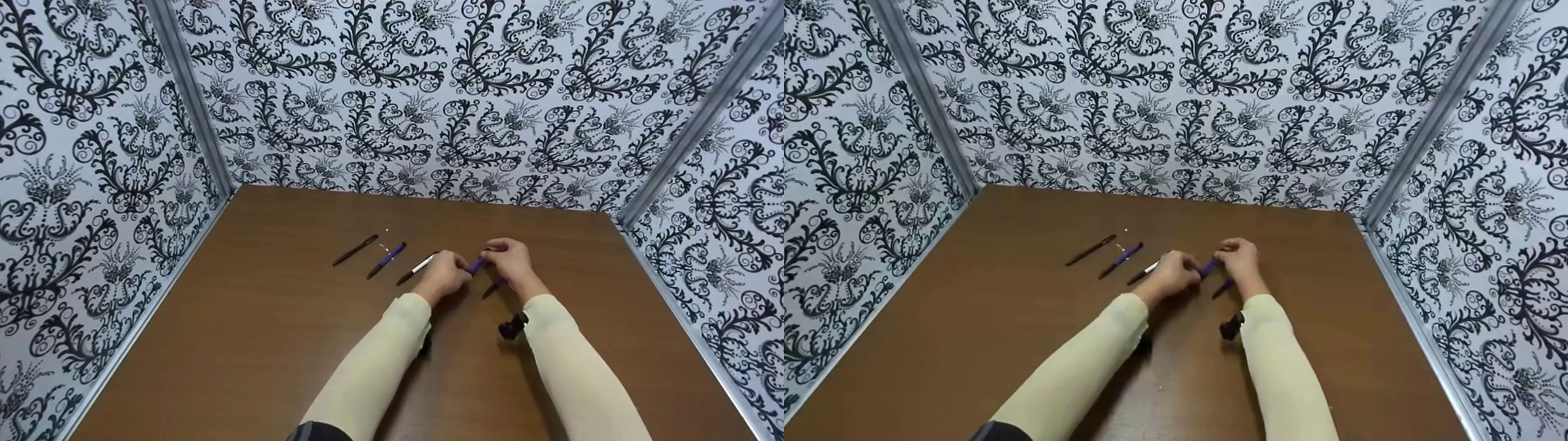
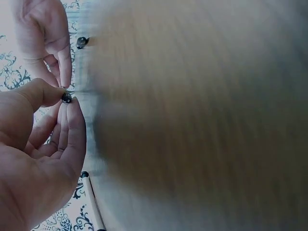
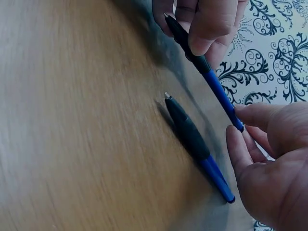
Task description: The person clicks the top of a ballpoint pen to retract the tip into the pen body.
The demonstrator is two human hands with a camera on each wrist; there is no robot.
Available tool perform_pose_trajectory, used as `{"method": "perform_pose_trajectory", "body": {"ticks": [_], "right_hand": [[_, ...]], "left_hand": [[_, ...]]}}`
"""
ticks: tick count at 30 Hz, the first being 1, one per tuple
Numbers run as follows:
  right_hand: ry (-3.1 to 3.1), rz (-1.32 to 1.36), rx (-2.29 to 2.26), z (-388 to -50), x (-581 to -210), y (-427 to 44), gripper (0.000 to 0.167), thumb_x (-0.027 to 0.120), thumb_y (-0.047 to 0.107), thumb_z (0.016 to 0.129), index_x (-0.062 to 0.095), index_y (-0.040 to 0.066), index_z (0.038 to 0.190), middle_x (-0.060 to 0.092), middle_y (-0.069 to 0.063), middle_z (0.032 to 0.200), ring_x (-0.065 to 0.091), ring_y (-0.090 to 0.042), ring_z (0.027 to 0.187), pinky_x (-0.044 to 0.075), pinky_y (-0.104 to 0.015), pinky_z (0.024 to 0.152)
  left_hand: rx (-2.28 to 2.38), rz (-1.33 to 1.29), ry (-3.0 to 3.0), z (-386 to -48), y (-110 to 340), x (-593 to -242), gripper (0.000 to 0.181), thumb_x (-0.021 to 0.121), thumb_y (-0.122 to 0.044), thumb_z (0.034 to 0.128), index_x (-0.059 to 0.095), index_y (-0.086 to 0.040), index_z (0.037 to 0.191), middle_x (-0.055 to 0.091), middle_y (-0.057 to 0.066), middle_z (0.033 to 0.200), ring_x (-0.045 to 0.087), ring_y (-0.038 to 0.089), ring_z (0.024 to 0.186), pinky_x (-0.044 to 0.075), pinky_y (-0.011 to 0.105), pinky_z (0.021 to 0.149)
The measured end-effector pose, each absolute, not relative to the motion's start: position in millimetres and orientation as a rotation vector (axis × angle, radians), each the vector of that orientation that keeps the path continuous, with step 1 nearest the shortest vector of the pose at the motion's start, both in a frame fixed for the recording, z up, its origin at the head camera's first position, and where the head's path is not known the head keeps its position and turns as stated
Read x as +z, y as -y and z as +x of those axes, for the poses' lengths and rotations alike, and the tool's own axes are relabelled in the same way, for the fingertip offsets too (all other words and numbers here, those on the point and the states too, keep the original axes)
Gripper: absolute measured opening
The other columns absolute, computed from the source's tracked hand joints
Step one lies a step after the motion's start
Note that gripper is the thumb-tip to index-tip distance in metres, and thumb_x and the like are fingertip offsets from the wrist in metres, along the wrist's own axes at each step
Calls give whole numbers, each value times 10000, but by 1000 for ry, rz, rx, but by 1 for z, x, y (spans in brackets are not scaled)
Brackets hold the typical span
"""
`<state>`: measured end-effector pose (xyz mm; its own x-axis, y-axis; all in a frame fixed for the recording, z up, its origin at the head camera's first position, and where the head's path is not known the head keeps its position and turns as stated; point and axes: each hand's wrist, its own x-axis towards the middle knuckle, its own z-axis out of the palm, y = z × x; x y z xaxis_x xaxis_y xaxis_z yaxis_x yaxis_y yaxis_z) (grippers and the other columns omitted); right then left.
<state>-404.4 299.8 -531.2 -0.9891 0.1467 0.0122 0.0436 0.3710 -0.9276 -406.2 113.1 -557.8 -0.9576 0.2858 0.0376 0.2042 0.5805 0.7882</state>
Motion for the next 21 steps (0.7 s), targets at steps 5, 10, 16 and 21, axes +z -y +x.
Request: {"method": "perform_pose_trajectory", "body": {"ticks": [5, 10, 16, 21], "right_hand": [[2471, -167, 1733, -405, -526, -298, 408, 772, 11, 1021, 665, -135, 1387, 711, -286, 1324, 702, -126, 986, 559, -215, 834], [2457, -154, 1732, -404, -522, -299, 417, 771, 19, 1022, 661, -138, 1392, 710, -290, 1327, 698, -120, 998, 548, -181, 829], [2455, -152, 1743, -401, -517, -298, 403, 770, 40, 1030, 673, -107, 1392, 723, -231, 1295, 687, -105, 989, 569, -263, 891], [2374, -130, 1760, -400, -513, -296, 351, 787, 23, 1010, 712, -94, 1332, 758, -152, 1176, 676, -69, 929, 586, -294, 913]], "left_hand": [[1393, 438, -2682, -394, -106, -541, 141, 820, -93, 932, 868, -122, 1062, 791, -54, 961, 696, 100, 835, 592, 283, 766], [1437, 362, -2614, -386, -103, -532, 156, 811, -100, 980, 853, -136, 1126, 772, -66, 957, 692, 89, 834, 596, 303, 777], [1472, 372, -2596, -383, -101, -531, 131, 818, -92, 984, 839, -142, 1103, 755, -82, 919, 690, 76, 822, 587, 292, 760], [1513, 439, -2621, -384, -99, -530, 139, 816, -68, 975, 843, -128, 1097, 771, -74, 923, 688, 63, 825, 574, 262, 752]]}}
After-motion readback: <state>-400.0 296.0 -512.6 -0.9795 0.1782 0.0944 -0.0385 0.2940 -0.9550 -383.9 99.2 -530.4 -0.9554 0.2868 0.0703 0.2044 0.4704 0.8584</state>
